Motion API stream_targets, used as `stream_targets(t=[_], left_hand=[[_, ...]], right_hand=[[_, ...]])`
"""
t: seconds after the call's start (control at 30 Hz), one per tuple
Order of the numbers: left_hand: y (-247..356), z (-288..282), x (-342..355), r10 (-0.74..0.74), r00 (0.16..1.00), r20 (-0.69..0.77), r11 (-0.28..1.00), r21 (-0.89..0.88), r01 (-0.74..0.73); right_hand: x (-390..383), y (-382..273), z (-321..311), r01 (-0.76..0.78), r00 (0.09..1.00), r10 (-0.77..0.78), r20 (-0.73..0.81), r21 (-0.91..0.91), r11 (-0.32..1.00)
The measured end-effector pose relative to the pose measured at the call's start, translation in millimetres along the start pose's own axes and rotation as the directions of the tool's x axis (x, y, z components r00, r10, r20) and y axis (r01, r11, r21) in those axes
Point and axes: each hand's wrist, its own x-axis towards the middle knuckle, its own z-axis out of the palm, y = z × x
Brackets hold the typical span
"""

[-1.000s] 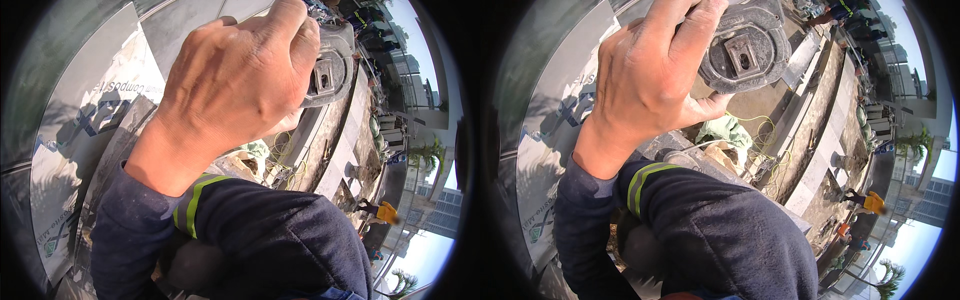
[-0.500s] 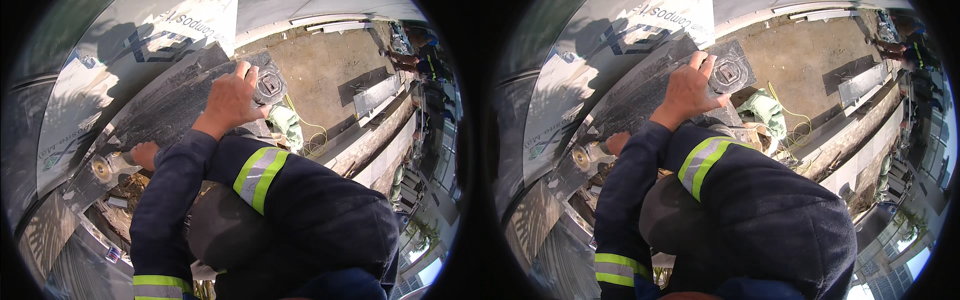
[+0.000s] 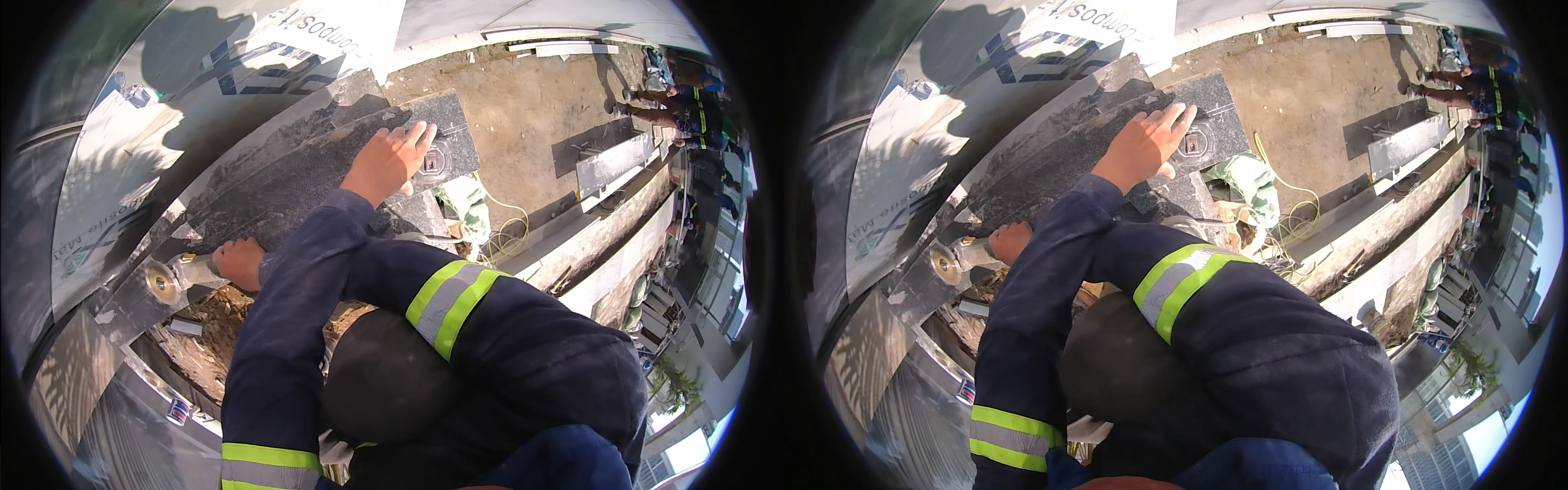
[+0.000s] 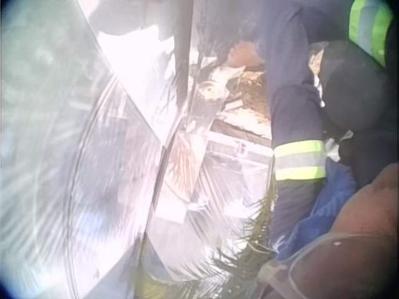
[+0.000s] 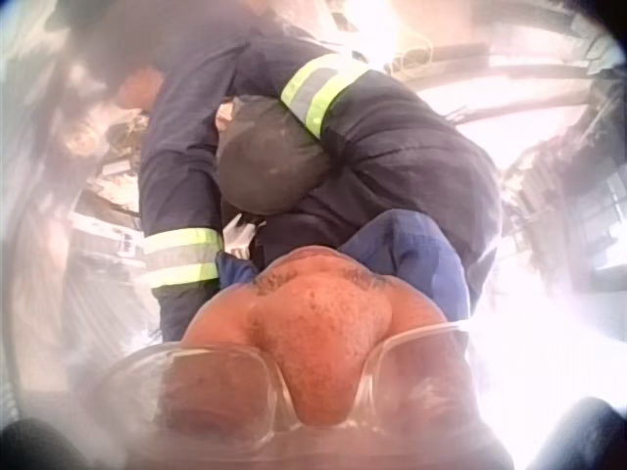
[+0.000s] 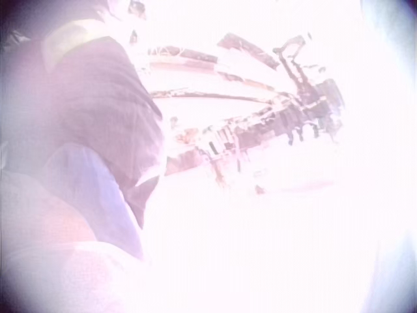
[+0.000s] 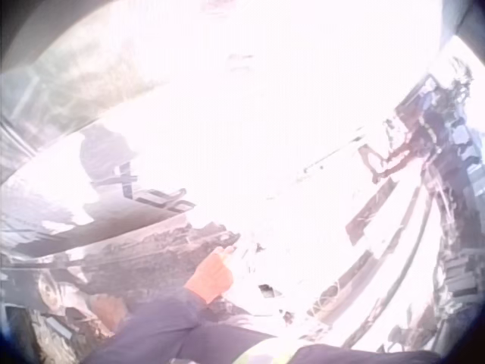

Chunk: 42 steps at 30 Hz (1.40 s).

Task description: The person uses an angle grinder to cut and smooth a concrete curb. They repeatedly reposition the tool and grind along the edge, generating dust. The person briefly pauses to remove a small piece of debris from the cut line before resuming grinding.

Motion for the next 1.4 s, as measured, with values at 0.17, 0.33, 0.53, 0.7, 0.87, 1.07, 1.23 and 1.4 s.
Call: stream_targets(t=[0.17,0.33,0.53,0.7,0.87,1.07,1.23,1.4], left_hand=[[26.6,-94.5,-79.4,-0.311,0.817,-0.486,0.889,-0.452,0.07],[48.3,-70.6,-239.7,-0.835,0.066,-0.546,0.528,-0.764,0.371],[35.4,39.9,-356.3,-0.939,-0.297,0.175,-0.221,-0.967,0.128],[37.5,10.1,-366.9,-0.981,-0.092,0.168,-0.08,-0.794,-0.602],[59.0,-57.7,-382.6,-0.914,-0.25,0.319,0.015,-0.589,-0.808],[30.8,-59.3,-396.5,-0.802,-0.335,0.494,-0.014,-0.577,-0.817],[28.9,-44.8,-385.3,-0.864,-0.296,0.407,0.091,-0.451,-0.888],[2.9,-65.6,-400.0,-0.827,-0.349,0.441,0.181,-0.378,-0.908]], right_hand=[[0.2,9.1,-30.0,0.124,0.965,-0.124,0.229,0.016,0.992],[16.2,14.2,-42.8,0.117,0.955,-0.121,0.271,0.034,0.993],[14.0,8.8,-46.1,0.14,0.908,-0.188,0.375,0.151,0.979],[-10.1,-20.8,-91.2,0.129,0.786,-0.419,0.454,0.542,0.83],[-20.1,-49.3,-104.9,-0.218,0.637,-0.461,0.618,0.718,0.661],[-31.3,-39.7,-79.3,0.095,0.677,-0.391,0.623,0.452,0.887],[-47.8,-43.0,-97.9,0.266,0.814,-0.301,0.497,0.142,0.953],[-1.0,-71.0,-124.1,0.381,0.739,-0.348,0.577,0.069,0.922]])
